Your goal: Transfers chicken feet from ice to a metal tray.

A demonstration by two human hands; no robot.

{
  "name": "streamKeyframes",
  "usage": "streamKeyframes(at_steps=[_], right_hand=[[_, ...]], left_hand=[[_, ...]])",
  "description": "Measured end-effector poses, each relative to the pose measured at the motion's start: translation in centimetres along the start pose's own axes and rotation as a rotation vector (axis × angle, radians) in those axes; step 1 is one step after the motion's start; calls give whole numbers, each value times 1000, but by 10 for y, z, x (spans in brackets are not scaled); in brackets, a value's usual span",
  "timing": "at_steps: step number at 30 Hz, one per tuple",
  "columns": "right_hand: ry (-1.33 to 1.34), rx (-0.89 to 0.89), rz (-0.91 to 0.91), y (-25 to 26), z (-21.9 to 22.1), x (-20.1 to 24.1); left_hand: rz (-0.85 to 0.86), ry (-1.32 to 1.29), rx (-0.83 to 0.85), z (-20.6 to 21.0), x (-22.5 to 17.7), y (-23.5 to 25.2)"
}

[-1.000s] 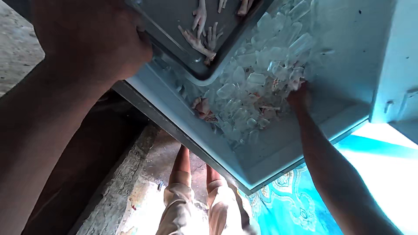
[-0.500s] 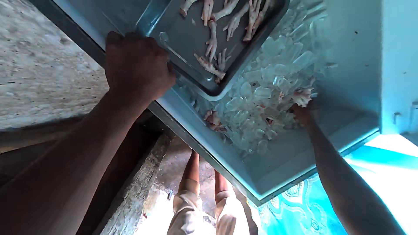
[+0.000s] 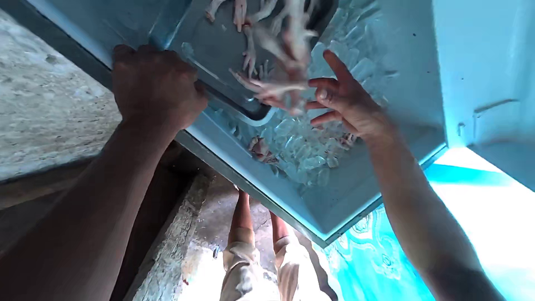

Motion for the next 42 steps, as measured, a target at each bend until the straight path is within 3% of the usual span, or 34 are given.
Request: streamKeyframes(at_steps=[4, 7, 11, 14, 19, 24, 29, 31, 36, 42], right_hand=[[-470, -567, 21, 8, -137, -111], [-466, -534, 248, -9, -198, -179], [-307, -473, 238, 7, -167, -213], [-382, -437, 203, 14, -164, -210], [-590, -355, 343, 34, -176, -213], [-524, -408, 201, 27, -171, -208], [-500, -411, 465, 31, -173, -206], [-462, -430, 473, 34, -171, -204], [-246, -274, 590, 14, -176, -196], [-343, -487, 489, 23, -144, -205]], left_hand=[[-21, 2, -5, 4, 2, 1], [-21, -11, 4, 9, 4, 5], [-53, -39, 16, 10, 4, 6], [-54, -46, -14, 11, 4, 5], [-51, -79, -1, 14, 7, 5], [-70, -98, 0, 9, 6, 5], [-89, -119, 6, 15, 5, 3], [-61, -84, -15, 10, 4, 2], [-56, -14, -14, 5, 2, 2], [-65, 12, 49, 1, -1, 4]])
Point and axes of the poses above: each hand's wrist, its own y-axis towards the middle knuckle, its own z-axis out of the palm, x = y × z, the point moved 1 cm from there along y, towards the middle knuckle, and after that the axes turned 8 degrees about y, right-handed, at the moved point
